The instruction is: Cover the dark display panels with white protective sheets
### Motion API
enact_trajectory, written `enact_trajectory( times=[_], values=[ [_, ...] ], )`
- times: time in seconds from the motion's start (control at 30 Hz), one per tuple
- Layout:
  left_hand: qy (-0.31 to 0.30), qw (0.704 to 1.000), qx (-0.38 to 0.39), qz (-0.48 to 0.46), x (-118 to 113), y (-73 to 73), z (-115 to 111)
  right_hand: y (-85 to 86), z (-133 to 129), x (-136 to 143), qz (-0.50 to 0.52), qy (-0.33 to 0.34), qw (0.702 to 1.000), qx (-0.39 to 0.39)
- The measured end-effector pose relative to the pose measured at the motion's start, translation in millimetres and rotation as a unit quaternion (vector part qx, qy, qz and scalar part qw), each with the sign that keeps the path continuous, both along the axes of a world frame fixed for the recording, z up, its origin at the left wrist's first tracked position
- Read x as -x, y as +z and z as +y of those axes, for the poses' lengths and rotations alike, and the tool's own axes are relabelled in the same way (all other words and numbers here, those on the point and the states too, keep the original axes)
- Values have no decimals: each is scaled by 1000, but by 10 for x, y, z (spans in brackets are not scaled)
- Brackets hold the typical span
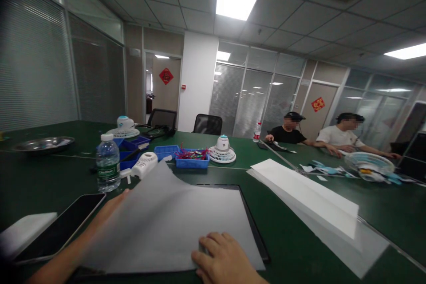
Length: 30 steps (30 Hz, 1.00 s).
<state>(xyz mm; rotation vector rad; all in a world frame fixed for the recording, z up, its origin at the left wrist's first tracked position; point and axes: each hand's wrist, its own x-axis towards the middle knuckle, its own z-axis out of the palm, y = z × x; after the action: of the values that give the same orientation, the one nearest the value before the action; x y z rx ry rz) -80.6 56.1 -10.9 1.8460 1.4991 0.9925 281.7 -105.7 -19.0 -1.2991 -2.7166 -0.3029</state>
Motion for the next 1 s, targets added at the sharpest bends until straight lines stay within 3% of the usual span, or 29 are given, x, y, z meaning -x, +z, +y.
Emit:
enact_trajectory(
  times=[0.1,0.23,0.4,0.53,0.6,0.63,0.67,0.7,0.83,0.93,1.0],
  values=[
    [3,996,55,-73,-8,59,-13,182,-26,-63,26,-7,999,47],
    [19,994,45,-102,-42,79,9,337,-54,-206,70,-9,995,73],
    [35,999,22,3,-27,-10,89,337,-53,-301,88,-2,993,73],
    [3,1000,18,25,8,-45,122,256,113,-547,123,12,992,39],
    [-12,999,20,22,24,-32,125,212,257,-891,113,-74,991,-2],
    [-13,999,23,22,31,-26,127,192,324,-1118,100,-153,983,-25],
    [-12,999,27,23,38,-26,132,172,377,-1369,84,-261,961,-40],
    [-12,999,33,26,43,-34,139,151,410,-1631,83,-326,941,-49],
    [-30,996,9,79,32,-158,172,40,363,-2530,86,-525,845,-48],
    [-43,987,-35,152,-17,-261,158,-70,295,-2850,88,-616,783,-14],
    [-51,978,-53,197,-55,-274,121,-118,289,-2898,81,-627,775,1]
  ],
)
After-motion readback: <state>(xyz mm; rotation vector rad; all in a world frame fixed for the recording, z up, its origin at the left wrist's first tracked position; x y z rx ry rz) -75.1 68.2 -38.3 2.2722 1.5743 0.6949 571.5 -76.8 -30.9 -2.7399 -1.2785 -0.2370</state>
